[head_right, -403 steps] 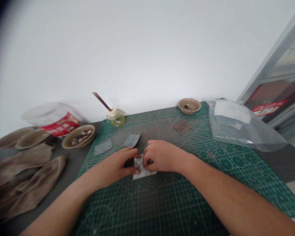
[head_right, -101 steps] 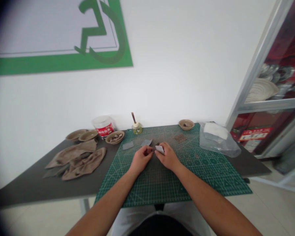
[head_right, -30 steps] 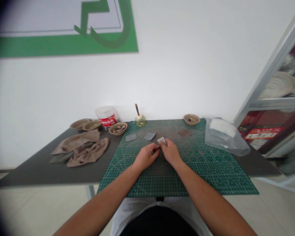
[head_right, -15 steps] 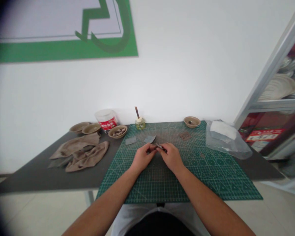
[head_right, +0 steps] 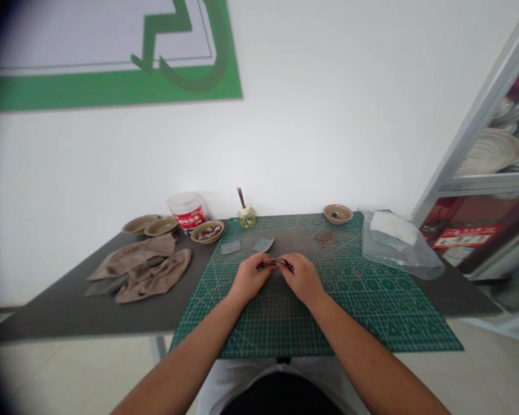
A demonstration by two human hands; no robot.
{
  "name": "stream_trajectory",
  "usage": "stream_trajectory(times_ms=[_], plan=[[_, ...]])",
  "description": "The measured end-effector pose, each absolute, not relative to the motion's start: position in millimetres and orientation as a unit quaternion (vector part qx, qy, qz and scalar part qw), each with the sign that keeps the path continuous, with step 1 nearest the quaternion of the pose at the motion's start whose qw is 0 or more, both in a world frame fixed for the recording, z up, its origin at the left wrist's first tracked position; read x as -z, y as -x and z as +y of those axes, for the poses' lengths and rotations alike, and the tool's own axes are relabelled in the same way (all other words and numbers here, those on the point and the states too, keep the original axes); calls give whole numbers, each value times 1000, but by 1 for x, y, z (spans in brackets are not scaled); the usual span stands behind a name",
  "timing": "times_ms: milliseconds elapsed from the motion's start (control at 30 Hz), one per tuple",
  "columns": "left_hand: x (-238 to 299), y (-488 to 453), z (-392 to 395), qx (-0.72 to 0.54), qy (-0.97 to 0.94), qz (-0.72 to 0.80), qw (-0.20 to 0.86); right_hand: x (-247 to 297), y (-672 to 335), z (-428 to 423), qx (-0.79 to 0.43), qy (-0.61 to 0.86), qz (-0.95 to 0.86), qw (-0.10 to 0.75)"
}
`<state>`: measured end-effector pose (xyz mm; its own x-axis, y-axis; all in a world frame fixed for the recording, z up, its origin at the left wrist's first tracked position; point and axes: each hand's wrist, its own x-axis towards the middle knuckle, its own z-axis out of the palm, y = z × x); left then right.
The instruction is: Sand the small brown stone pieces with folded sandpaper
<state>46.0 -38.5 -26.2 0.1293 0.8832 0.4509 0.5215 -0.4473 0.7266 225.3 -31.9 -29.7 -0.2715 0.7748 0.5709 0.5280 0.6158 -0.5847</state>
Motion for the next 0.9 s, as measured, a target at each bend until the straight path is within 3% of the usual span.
stream_trajectory(times_ms=[900], plan=[[25, -45, -40, -466, -717, 476, 207, 27, -227, -35, -101, 388, -807, 434]])
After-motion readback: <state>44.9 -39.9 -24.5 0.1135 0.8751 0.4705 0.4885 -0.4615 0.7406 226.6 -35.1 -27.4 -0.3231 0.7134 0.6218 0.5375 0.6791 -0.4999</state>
